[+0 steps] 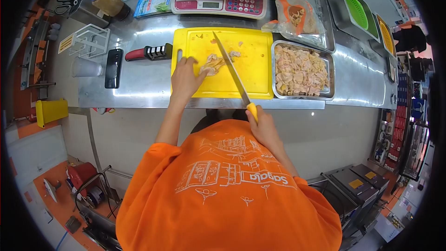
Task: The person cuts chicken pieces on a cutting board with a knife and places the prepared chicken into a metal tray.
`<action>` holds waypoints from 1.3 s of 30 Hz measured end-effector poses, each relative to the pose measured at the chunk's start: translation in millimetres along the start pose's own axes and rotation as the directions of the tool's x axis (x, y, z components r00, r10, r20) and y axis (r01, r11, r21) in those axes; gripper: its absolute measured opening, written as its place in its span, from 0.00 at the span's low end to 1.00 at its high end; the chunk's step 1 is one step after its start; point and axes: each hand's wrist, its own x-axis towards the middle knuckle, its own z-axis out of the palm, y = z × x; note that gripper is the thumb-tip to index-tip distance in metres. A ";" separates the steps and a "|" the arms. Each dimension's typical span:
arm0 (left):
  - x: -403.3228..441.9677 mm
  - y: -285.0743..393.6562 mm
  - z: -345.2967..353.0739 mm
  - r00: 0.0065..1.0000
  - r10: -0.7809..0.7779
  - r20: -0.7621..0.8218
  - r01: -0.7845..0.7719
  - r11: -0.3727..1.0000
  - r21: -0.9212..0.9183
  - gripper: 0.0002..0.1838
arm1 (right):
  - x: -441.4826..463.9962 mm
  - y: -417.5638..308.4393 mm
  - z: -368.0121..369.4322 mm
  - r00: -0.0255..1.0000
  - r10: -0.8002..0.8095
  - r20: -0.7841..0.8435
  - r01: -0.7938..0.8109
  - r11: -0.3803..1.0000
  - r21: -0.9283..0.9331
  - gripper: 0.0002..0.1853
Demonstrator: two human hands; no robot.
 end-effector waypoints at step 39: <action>19.1 1.3 47.6 0.839 0.424 -0.341 -0.508 0.835 -0.212 0.08 | -21.5 4.1 4.9 0.994 0.070 0.087 -0.044 0.964 -0.262 0.19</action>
